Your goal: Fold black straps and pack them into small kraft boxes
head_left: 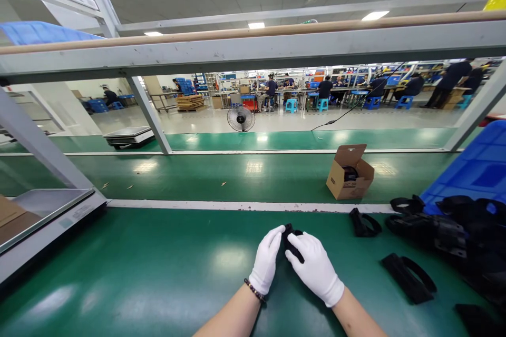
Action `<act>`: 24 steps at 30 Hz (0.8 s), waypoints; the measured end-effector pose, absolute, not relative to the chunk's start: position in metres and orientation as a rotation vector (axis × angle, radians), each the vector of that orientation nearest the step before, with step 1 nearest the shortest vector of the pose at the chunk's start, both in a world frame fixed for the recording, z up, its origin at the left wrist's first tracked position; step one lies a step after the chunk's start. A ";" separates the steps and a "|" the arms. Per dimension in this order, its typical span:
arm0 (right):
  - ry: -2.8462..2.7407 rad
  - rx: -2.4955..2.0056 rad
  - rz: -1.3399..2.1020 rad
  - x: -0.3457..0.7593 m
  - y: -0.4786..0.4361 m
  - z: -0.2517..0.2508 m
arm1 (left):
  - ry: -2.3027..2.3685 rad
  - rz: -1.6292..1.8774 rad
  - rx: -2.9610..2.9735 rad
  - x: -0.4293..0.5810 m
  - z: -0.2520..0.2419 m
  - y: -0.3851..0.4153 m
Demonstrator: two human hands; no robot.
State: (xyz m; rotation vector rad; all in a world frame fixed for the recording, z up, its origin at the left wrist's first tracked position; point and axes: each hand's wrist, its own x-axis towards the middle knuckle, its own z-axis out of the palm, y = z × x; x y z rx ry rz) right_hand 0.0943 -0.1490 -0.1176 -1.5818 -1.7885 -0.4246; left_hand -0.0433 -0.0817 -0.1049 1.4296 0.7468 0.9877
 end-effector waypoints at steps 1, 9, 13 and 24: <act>-1.790 -1.582 -0.425 0.094 -0.149 -0.118 | 0.745 0.985 1.430 -0.043 -0.105 -0.082; -1.798 -1.587 -0.427 0.095 -0.149 -0.116 | 0.746 0.985 1.438 -0.043 -0.104 -0.082; -1.802 -1.584 -0.431 0.095 -0.150 -0.116 | 0.748 0.983 1.436 -0.043 -0.105 -0.082; -1.755 -1.533 -0.519 0.100 -0.150 -0.117 | 0.873 0.992 1.362 -0.037 -0.121 -0.069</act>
